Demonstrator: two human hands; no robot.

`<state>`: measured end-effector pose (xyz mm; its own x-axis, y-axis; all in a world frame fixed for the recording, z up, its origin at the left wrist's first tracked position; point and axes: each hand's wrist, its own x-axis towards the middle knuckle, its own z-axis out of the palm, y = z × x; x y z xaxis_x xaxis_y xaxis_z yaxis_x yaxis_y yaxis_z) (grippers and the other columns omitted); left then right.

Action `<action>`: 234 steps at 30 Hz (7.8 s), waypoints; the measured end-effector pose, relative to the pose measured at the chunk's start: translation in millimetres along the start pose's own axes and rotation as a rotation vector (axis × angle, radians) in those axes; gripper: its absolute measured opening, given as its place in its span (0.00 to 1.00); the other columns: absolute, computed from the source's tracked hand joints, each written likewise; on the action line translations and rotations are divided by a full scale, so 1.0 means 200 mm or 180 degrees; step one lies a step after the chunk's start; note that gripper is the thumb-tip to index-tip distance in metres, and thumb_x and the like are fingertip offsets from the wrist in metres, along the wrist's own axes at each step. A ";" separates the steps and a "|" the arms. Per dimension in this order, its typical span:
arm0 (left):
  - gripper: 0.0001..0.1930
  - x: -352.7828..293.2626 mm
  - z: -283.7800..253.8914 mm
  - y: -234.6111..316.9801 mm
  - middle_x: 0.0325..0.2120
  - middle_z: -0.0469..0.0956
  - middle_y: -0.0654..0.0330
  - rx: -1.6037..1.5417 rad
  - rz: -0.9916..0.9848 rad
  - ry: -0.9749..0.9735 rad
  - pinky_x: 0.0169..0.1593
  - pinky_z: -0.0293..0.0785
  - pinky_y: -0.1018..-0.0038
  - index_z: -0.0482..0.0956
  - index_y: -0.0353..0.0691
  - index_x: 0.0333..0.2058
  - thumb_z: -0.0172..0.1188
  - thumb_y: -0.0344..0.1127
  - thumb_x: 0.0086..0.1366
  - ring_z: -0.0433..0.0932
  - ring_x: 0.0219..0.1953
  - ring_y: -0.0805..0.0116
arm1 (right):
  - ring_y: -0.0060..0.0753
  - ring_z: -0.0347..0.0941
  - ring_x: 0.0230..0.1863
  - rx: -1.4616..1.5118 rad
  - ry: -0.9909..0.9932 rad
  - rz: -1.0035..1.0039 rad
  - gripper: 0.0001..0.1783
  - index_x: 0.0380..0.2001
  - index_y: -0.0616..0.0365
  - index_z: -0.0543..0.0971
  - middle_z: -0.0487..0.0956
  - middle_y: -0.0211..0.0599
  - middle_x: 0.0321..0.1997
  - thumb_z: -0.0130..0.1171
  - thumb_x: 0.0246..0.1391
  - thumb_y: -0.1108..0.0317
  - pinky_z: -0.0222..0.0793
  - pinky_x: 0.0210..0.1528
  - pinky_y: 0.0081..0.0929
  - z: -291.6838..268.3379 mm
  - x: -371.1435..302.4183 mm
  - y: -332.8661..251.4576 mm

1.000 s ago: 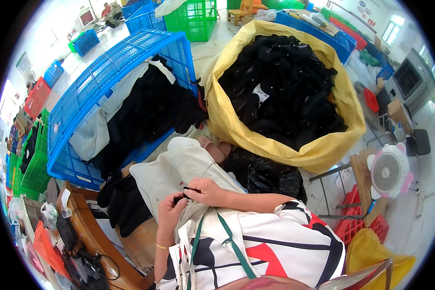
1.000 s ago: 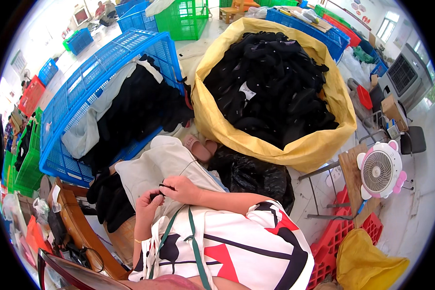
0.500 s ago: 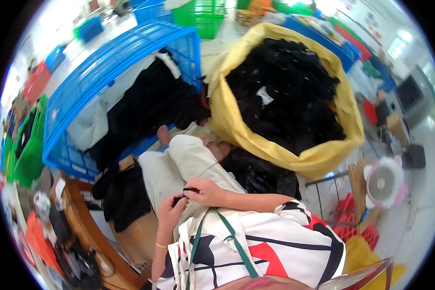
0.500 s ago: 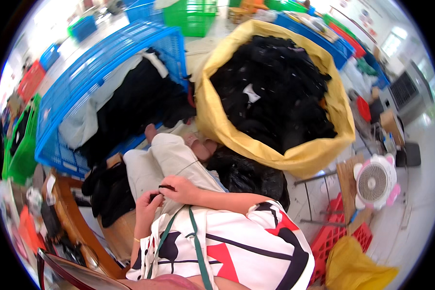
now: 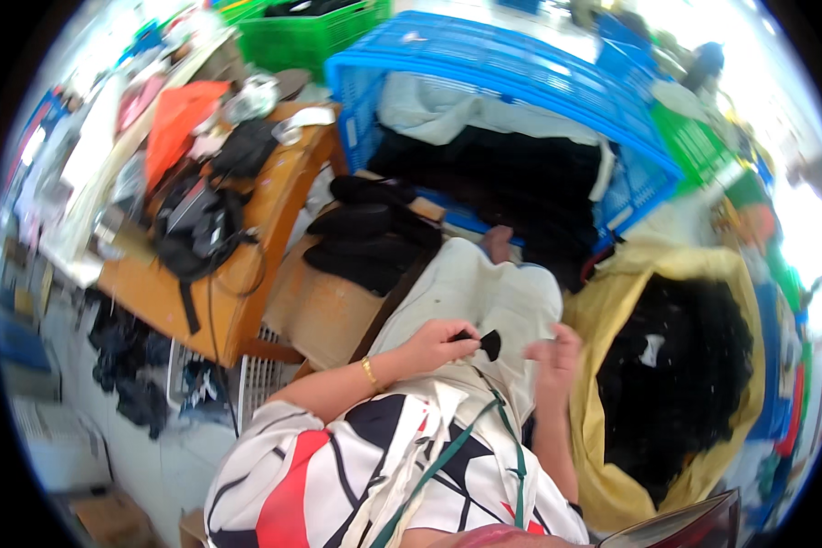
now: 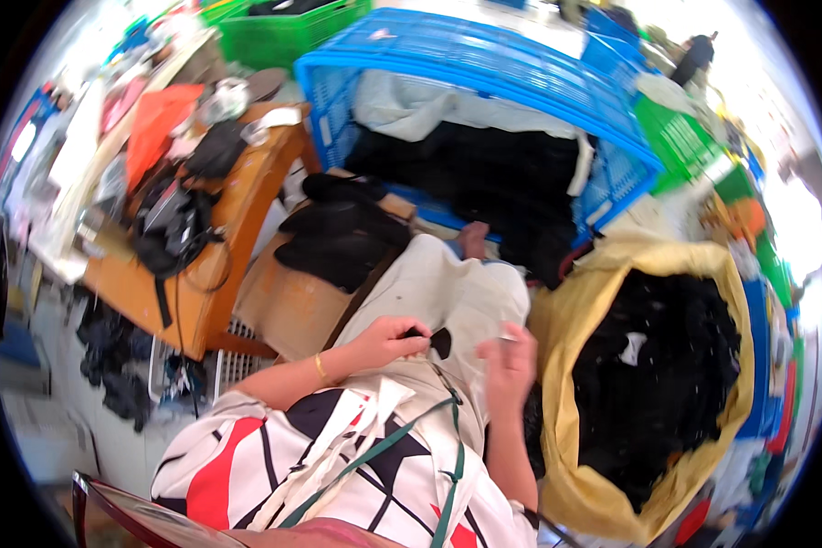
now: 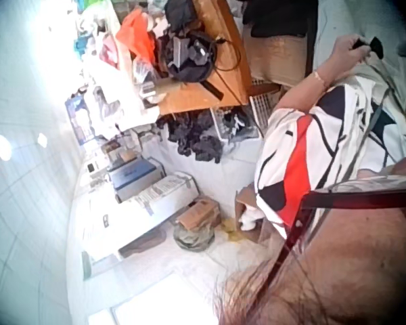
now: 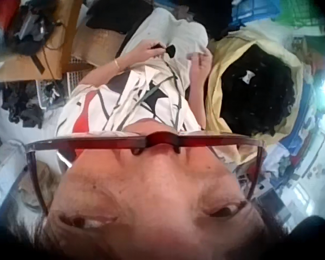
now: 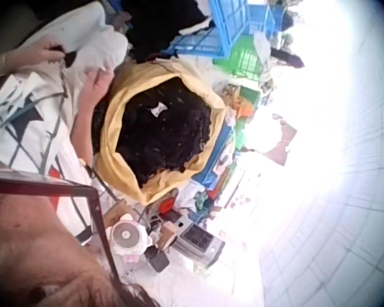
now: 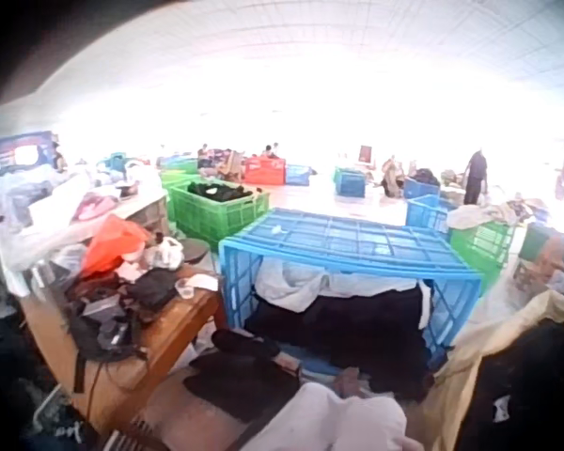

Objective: The person sits on the floor in a workshop and hand-sews a black shoe using a needle and thread. They repeatedly pull the thread through the shoe's sole and upper, occasionally adjusting the shoe's position on their lap.

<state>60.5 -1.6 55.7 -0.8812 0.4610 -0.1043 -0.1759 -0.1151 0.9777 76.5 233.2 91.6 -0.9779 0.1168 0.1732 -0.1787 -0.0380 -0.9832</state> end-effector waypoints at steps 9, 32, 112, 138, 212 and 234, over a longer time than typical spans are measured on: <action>0.12 -0.03 0.02 0.02 0.31 0.80 0.62 -0.1126 -0.0186 0.0421 0.30 0.74 0.80 0.75 0.37 0.47 0.58 0.36 0.69 0.77 0.28 0.79 | 0.31 0.74 0.28 -0.0098 0.1047 -0.2579 0.03 0.25 0.64 0.76 0.75 0.39 0.23 0.53 0.48 0.80 0.72 0.34 0.22 -0.02 -0.03 -0.74; 0.10 -0.01 0.02 -0.10 0.28 0.82 0.63 -0.0827 -0.0390 0.0351 0.27 0.72 0.83 0.78 0.39 0.40 0.62 0.39 0.65 0.75 0.22 0.81 | 0.28 0.72 0.28 -0.0330 0.0296 -0.1848 0.05 0.34 0.63 0.76 0.74 0.36 0.26 0.51 0.53 0.77 0.69 0.33 0.20 0.02 -0.04 -0.36; 0.11 0.33 -0.19 -0.16 0.35 0.81 0.64 0.1173 0.0495 -0.0194 0.45 0.72 0.71 0.82 0.41 0.37 0.68 0.24 0.54 0.76 0.40 0.65 | 0.12 0.63 0.26 0.0123 -0.2320 0.2346 0.06 0.41 0.57 0.80 0.72 0.20 0.25 0.54 0.63 0.74 0.61 0.29 0.14 0.00 0.34 0.45; 0.08 0.29 -0.13 -0.13 0.25 0.78 0.56 0.1480 -0.0111 -0.0066 0.34 0.72 0.68 0.82 0.39 0.34 0.66 0.33 0.54 0.77 0.30 0.59 | 0.38 0.75 0.25 -0.2502 -0.2140 -0.1010 0.06 0.32 0.55 0.80 0.77 0.36 0.29 0.63 0.49 0.69 0.70 0.28 0.28 0.13 0.34 0.29; 0.07 0.26 -0.16 0.08 0.34 0.79 0.53 0.3640 0.0849 0.0107 0.41 0.75 0.63 0.79 0.37 0.33 0.63 0.28 0.53 0.77 0.37 0.53 | 0.17 0.74 0.31 0.0927 0.0910 0.1644 0.08 0.40 0.59 0.78 0.77 0.24 0.32 0.57 0.64 0.65 0.72 0.40 0.20 -0.12 0.17 0.68; 0.14 0.43 0.06 -0.29 0.41 0.81 0.61 -0.1767 -0.1580 0.1149 0.50 0.72 0.77 0.80 0.32 0.45 0.61 0.36 0.66 0.77 0.44 0.75 | 0.35 0.75 0.31 -0.1011 -0.0802 0.0547 0.06 0.36 0.60 0.80 0.77 0.40 0.31 0.62 0.55 0.71 0.70 0.35 0.25 0.09 0.09 0.60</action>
<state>-1.0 54.9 -8.4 -0.7140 0.2726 -0.6449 -0.6894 -0.4340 0.5799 36.1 212.1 -22.8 -0.9935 -0.1116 -0.0243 -0.0075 0.2760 -0.9611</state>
